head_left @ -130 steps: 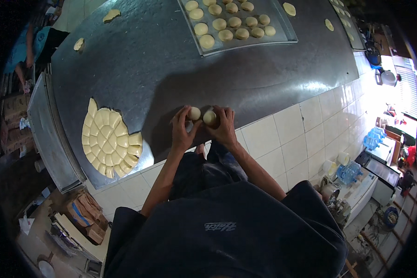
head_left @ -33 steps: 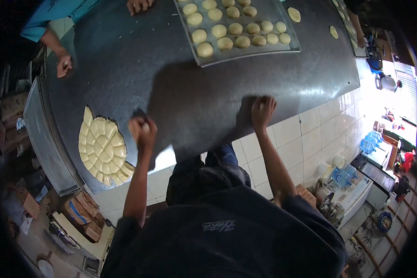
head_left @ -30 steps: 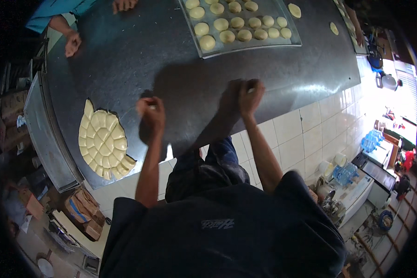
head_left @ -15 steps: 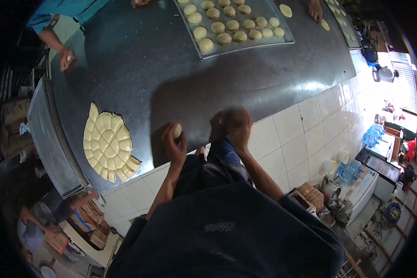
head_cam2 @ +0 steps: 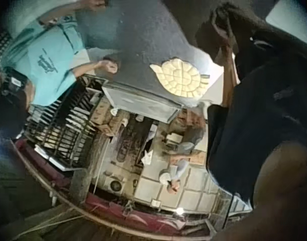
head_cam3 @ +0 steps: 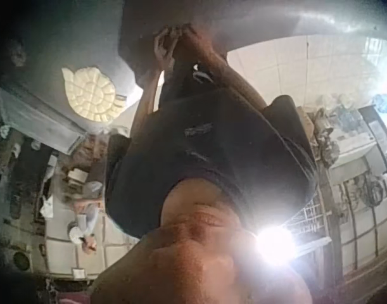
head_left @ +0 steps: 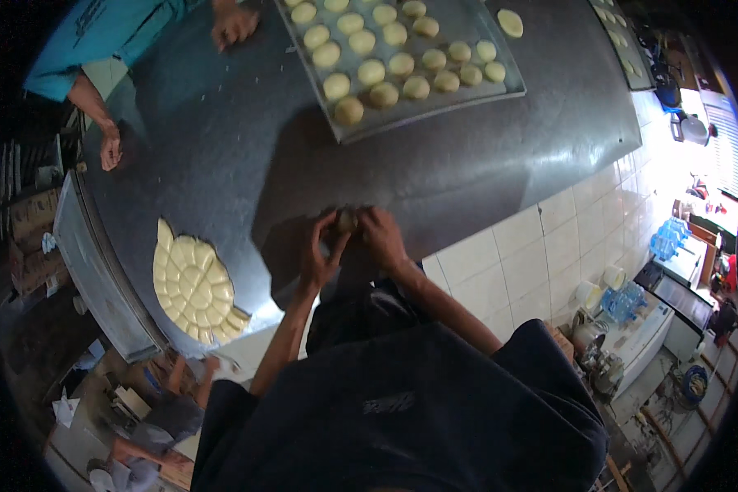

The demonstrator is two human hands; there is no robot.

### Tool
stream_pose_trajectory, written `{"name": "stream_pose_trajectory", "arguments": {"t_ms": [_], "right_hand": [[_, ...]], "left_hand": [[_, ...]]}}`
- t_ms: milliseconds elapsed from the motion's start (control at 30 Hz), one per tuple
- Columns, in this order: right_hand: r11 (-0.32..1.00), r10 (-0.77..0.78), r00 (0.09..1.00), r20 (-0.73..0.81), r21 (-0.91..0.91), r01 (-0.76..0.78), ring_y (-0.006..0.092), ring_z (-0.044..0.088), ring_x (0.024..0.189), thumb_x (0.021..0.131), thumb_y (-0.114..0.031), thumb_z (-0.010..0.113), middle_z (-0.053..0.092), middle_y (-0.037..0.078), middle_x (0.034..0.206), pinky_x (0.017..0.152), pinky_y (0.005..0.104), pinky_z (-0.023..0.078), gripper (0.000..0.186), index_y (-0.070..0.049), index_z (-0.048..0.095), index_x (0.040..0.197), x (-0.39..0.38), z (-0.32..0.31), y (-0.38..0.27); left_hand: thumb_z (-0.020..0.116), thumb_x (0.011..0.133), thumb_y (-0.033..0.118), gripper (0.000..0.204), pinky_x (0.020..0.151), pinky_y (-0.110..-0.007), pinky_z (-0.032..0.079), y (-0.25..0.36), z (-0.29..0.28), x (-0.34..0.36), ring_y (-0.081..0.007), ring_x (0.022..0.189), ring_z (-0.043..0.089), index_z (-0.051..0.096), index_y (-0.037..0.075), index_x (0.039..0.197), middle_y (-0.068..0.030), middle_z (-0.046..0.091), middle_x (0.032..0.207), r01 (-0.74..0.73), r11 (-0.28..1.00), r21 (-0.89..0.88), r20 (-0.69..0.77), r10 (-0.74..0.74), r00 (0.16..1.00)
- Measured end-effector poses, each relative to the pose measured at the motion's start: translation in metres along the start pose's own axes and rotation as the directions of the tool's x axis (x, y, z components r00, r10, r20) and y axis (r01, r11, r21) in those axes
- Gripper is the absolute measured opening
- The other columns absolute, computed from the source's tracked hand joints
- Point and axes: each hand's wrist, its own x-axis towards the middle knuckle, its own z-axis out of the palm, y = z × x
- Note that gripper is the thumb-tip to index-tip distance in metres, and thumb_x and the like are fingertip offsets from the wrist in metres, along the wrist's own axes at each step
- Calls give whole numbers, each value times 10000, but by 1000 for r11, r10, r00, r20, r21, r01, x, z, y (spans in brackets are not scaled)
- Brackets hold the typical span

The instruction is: Shaping and rounding small pieces of bread dough and placing them on baking trays.

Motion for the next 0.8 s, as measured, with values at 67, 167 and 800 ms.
{"name": "stream_pose_trajectory", "arguments": {"t_ms": [67,167,800], "right_hand": [[986,61,998,-17,158,-58,385,576,955,723,-203,743,561,156,1102,802,413,495,478,-76,588,1156,10,-18,-10],[938,223,974,-31,279,-206,367,591,933,725,-162,744,575,151,1083,756,409,498,425,-76,600,1115,56,-83,-5],[973,107,792,-601,-102,-209,418,449,1091,692,-312,794,476,217,1093,903,500,395,688,-30,464,1226,317,-237,160]], "left_hand": [[656,893,223,365,880,-332,468,-3,4,-2,-242,1034,590,547,26,1180,-152,603,1158,77,996,46,-146,-70,987],[599,926,200,197,764,-332,469,-15,0,-3,-231,832,578,537,34,1012,-95,576,885,269,958,96,-387,-213,897],[656,769,65,184,594,-403,384,-38,21,-9,-294,666,466,473,77,765,-98,486,714,213,895,391,-473,-3,881]]}}
